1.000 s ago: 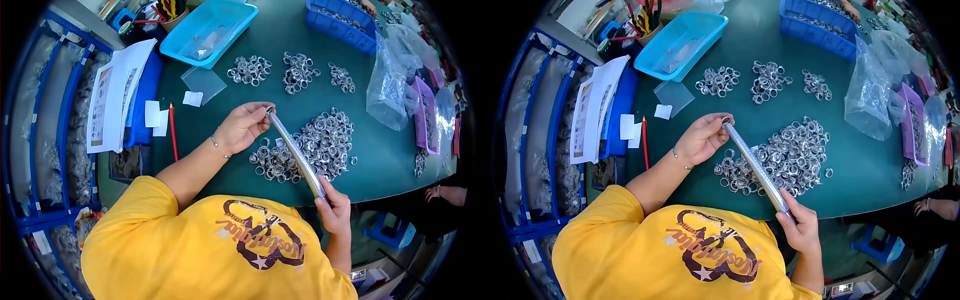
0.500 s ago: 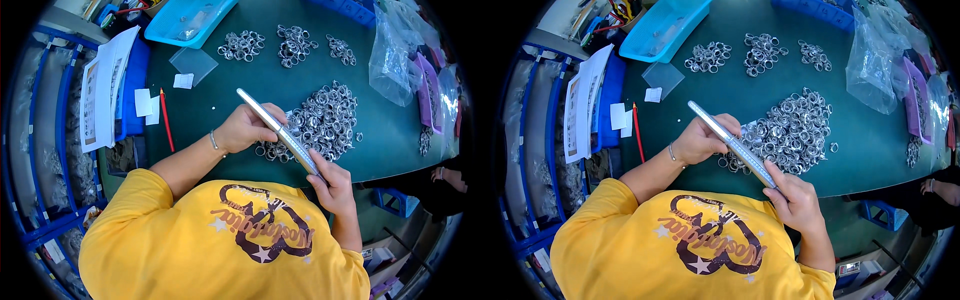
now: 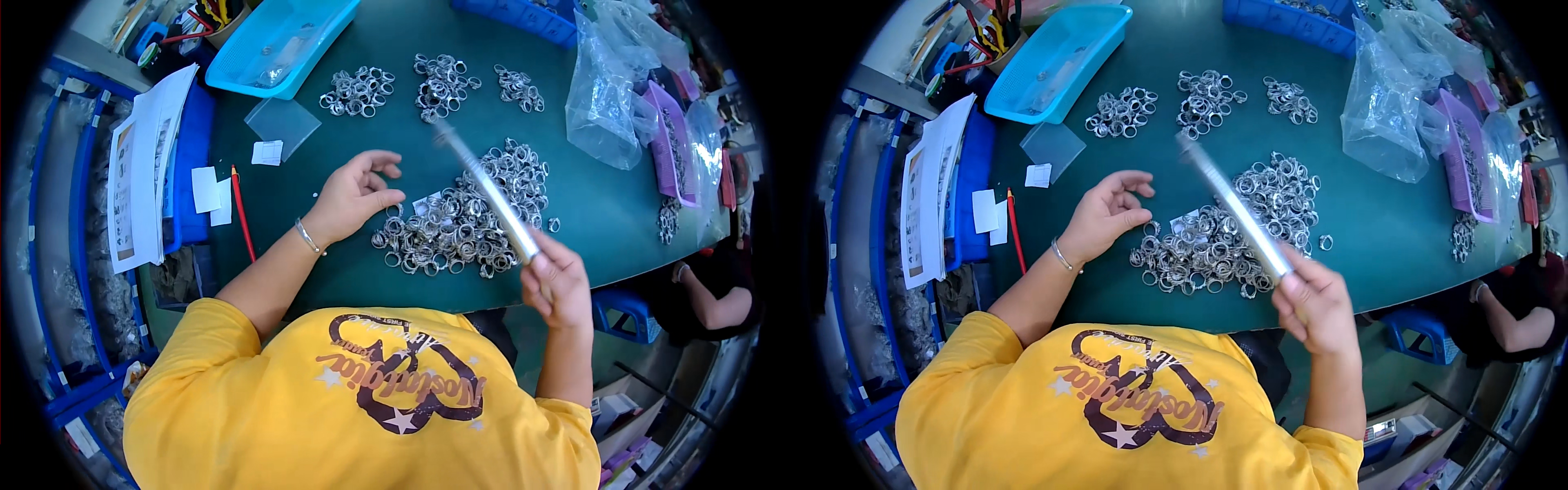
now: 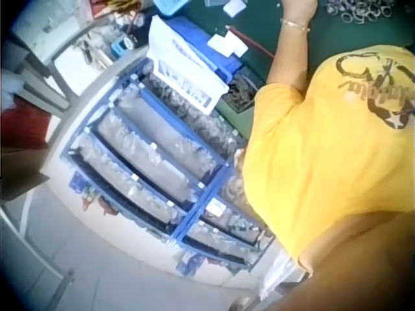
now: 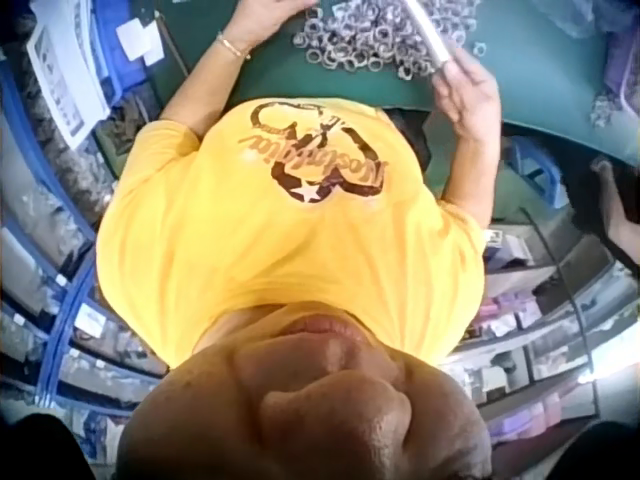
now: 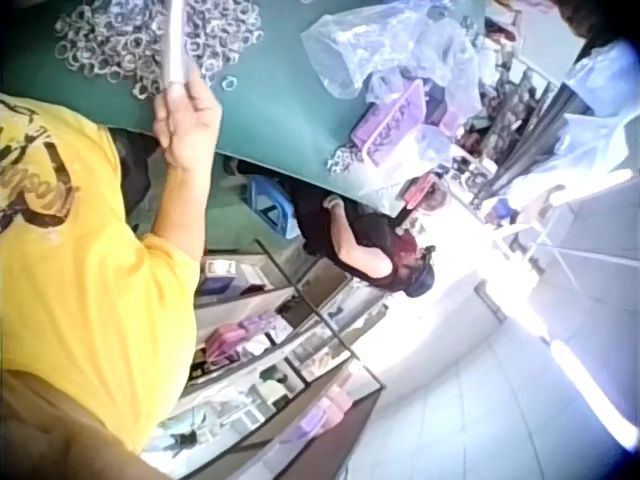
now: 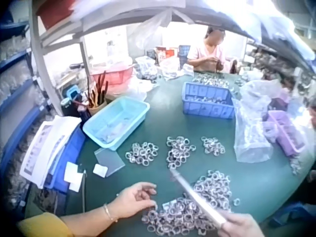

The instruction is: The person slides metal rings one at a time onto a ring mandrel to check their size. The person repeatedly picks up a ring from a large pile on the table, pushes it onto the mandrel, and then removes it, placing the measured rings into a smaller separate group.

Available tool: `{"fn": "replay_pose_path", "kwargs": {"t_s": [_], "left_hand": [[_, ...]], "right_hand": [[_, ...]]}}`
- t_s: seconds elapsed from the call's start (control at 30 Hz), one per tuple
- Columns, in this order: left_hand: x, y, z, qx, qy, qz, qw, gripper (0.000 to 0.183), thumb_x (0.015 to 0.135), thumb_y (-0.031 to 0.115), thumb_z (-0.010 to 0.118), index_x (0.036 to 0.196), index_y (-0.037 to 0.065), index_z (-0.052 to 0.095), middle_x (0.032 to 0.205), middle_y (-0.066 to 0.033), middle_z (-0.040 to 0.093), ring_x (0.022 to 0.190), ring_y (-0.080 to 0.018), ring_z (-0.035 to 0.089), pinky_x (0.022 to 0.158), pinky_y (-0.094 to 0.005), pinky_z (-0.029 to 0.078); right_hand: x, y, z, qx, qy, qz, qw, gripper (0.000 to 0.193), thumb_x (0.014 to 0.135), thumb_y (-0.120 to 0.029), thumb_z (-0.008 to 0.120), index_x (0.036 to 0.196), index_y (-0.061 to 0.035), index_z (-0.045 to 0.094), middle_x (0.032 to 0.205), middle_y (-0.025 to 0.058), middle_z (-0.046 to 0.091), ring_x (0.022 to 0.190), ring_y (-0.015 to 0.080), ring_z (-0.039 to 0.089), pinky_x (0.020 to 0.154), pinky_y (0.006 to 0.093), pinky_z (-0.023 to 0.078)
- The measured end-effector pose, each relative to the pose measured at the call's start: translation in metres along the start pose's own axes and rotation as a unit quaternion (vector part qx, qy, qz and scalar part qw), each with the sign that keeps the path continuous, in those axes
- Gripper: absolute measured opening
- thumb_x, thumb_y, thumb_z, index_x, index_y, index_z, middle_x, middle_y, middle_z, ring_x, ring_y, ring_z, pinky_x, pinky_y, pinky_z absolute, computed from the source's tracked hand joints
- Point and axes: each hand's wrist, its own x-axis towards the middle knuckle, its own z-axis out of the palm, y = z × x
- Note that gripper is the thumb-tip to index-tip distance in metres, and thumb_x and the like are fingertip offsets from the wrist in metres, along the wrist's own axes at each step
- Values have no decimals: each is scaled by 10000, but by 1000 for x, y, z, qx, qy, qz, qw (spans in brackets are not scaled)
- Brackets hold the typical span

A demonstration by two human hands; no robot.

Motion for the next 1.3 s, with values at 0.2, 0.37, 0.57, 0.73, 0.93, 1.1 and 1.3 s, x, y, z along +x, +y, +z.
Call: {"fn": "replay_pose_path", "kwargs": {"t_s": [0.2,0.37,0.57,0.73,0.93,1.1,1.3], "left_hand": [[-5,-3,-3,388,-54,89,916,164,705,45,675,864,45,634,838,-44,520,683,-142,524,629,-258,435],[-6,-2,-2,424,-52,110,898,109,720,46,666,813,27,613,828,-45,534,704,-133,546,634,-251,443],[-2,-4,-8,46,34,-36,998,121,825,40,573,941,3,587,897,-59,574,719,-81,546,637,-203,458],[7,-1,-15,-394,10,-91,914,240,868,24,489,1100,-34,510,957,-87,572,777,-84,553,677,-196,465],[4,-8,-18,-434,-21,-50,899,265,885,46,479,1139,-33,473,994,-105,550,812,-86,571,737,-185,496],[-7,-10,-2,-285,-31,-53,956,235,802,-30,534,1036,-36,548,945,-110,563,762,-138,589,697,-213,500],[-16,-6,15,-231,-107,-7,967,294,636,-66,706,915,-24,623,900,-135,568,772,-179,600,670,-241,508]], "right_hand": [[36,-34,-12,80,48,-78,993,423,869,-107,468,1256,38,382,650,33,473,403,50,337,360,176,256],[37,-37,-23,135,83,-73,985,346,878,-100,446,1193,39,411,711,38,480,439,50,362,383,179,268],[10,-12,2,-86,96,-116,985,490,854,-107,480,1297,53,342,602,18,443,366,49,333,333,175,267],[-9,9,10,-192,-27,-105,975,491,818,-36,523,1283,39,385,615,1,496,408,25,388,374,167,297],[-6,21,11,-374,-64,-207,902,455,765,-48,603,1192,57,487,795,66,605,644,82,526,598,215,412],[3,23,22,-431,-96,-273,855,474,718,-12,618,1177,36,511,781,157,601,633,213,589,621,252,455],[4,23,29,-456,-116,-280,837,526,675,42,657,1181,6,519,844,179,619,642,238,602,596,269,471]]}}
